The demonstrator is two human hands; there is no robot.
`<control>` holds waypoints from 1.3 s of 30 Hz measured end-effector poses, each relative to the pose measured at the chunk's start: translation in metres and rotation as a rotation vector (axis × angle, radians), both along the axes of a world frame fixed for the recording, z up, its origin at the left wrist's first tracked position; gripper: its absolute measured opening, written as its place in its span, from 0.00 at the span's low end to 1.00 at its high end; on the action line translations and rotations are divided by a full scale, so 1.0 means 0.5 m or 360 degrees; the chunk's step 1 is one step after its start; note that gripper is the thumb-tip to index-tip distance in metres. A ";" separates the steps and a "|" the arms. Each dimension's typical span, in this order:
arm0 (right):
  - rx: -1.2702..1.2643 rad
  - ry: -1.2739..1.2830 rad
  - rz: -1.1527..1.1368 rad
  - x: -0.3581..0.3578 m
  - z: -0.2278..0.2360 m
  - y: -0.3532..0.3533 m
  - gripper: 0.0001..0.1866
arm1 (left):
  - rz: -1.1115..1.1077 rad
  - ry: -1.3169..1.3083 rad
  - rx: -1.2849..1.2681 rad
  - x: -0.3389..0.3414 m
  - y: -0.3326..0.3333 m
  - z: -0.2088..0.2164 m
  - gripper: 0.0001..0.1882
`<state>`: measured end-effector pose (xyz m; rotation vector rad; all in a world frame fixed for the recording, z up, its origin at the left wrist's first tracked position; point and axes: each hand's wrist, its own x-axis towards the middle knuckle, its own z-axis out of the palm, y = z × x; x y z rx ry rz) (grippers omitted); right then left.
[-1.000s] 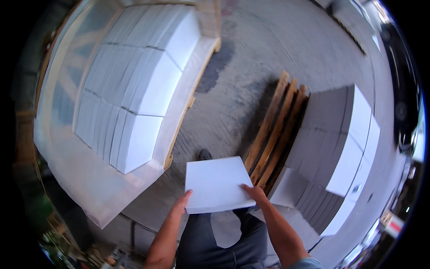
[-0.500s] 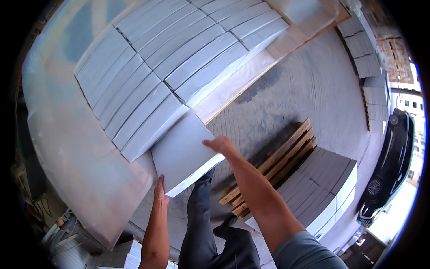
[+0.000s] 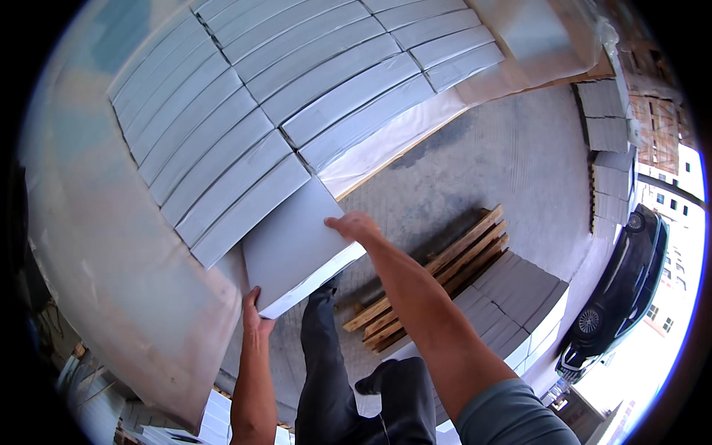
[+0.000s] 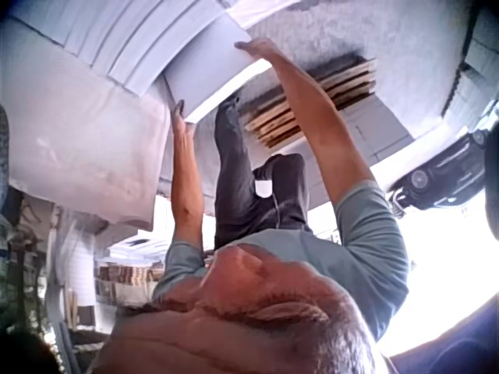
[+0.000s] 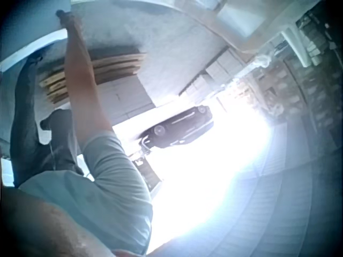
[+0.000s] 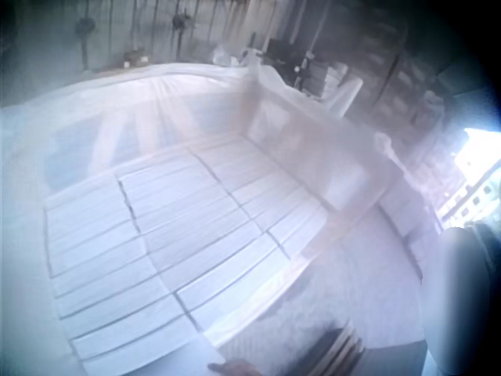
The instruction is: The person repeatedly picks up white rectangular tiles from a wrapped pallet and places them onto a separate wooden pallet, building a neat stack. The person handles the tiles one at a time, moving between the source and destination pallets.
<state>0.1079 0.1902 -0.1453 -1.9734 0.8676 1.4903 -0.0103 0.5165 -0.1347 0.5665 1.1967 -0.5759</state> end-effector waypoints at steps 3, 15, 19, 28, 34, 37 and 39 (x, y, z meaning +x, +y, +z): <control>-0.0006 -0.0007 -0.0066 -0.007 0.013 -0.004 0.35 | -0.0264 0.0154 -0.0012 -0.009 -0.018 0.072 0.24; 0.0082 -0.0107 0.0008 0.016 0.056 0.000 0.35 | 0.0181 0.0088 0.0231 -0.051 -0.036 0.079 0.26; 0.0426 -0.0382 -0.1193 -0.054 -0.037 -0.048 0.42 | 0.0554 0.0019 0.0023 -0.071 -0.062 0.120 0.31; 0.0934 -0.0700 -0.2134 0.016 0.087 0.001 0.51 | 0.0467 -0.0589 -0.0121 0.071 -0.076 0.148 0.27; 0.0925 -0.0888 -0.2139 -0.084 0.066 -0.004 0.39 | 0.0151 -0.0501 0.0245 0.105 -0.095 0.139 0.27; 0.0684 -0.0696 -0.1649 -0.262 0.062 -0.020 0.24 | -0.0581 -0.0426 0.0655 0.042 -0.100 0.115 0.27; 0.0193 -0.1092 -0.0514 -0.441 0.048 -0.045 0.13 | -0.1278 -0.0276 0.0813 -0.013 -0.081 0.076 0.24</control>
